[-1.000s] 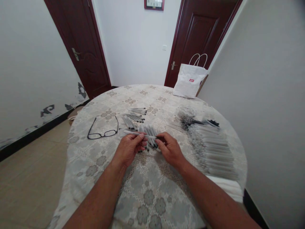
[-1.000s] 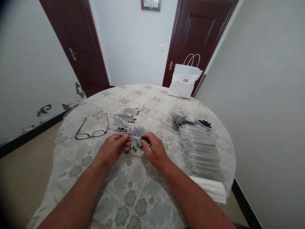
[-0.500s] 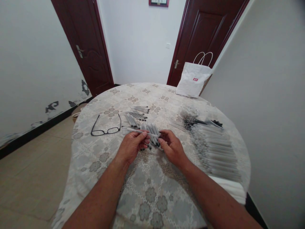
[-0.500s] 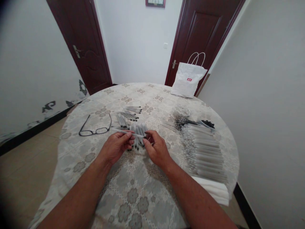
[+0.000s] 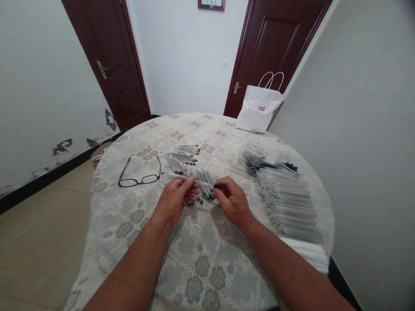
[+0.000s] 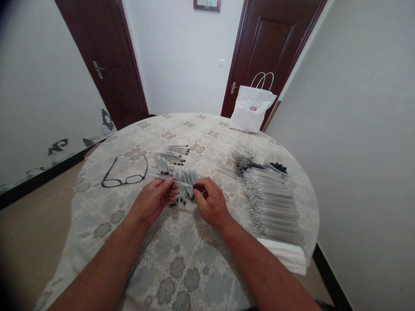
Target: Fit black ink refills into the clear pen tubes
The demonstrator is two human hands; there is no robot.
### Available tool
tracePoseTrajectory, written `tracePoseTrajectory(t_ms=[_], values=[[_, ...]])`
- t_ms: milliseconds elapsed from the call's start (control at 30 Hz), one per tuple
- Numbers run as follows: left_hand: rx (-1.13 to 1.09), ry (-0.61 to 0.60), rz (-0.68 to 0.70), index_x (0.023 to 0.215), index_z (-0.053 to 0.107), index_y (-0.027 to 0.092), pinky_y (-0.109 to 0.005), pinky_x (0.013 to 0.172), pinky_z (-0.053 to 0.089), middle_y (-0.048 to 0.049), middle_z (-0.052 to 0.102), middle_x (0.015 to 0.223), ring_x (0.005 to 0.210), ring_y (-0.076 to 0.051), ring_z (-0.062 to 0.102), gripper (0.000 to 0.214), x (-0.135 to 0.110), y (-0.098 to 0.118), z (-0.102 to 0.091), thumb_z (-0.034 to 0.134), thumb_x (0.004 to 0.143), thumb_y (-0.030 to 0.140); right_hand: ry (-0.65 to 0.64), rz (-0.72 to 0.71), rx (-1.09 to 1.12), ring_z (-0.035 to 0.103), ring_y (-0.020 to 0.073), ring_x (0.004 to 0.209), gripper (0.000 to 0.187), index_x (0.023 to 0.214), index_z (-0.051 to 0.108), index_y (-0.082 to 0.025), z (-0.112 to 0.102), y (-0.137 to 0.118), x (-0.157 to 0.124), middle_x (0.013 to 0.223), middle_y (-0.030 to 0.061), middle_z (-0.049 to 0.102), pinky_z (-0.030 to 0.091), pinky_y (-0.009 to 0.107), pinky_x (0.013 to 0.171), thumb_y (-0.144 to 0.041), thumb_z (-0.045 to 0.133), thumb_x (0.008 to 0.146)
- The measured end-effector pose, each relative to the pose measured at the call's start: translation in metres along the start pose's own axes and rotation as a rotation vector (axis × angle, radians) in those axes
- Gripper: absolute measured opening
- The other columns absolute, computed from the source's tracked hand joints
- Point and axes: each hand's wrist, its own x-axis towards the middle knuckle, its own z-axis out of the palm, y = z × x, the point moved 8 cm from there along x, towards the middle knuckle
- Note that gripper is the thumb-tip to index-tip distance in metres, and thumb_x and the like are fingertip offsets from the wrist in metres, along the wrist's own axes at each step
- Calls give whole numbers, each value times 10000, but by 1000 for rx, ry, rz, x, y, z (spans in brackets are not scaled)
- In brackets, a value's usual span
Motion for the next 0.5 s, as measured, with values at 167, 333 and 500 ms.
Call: tracePoseTrajectory(t_ms=[167, 333, 500], values=[[-98, -56, -6, 993, 616, 184, -314, 683, 614, -63, 728, 934, 868, -234, 758, 331, -2, 1, 8, 771, 833, 429, -50, -56, -51, 586, 142, 720, 88, 959, 644, -212, 2, -9, 1, 842, 15, 635, 476, 256, 674, -227, 594, 887], [-231, -72, -9, 1003, 555, 216, -477, 863, 601, -31, 732, 896, 899, -269, 769, 310, -4, 7, 11, 746, 860, 413, -91, -66, -112, 606, 148, 743, 117, 978, 670, -207, 2, -20, 5, 843, 17, 664, 473, 258, 687, -209, 605, 880], [-239, -52, 19, 956, 533, 222, -527, 888, 585, -14, 743, 881, 912, -284, 768, 320, -4, 13, 8, 760, 848, 421, -153, -81, -240, 628, 152, 773, 136, 962, 700, -211, -14, -46, 13, 839, 11, 691, 472, 267, 732, -167, 599, 883]])
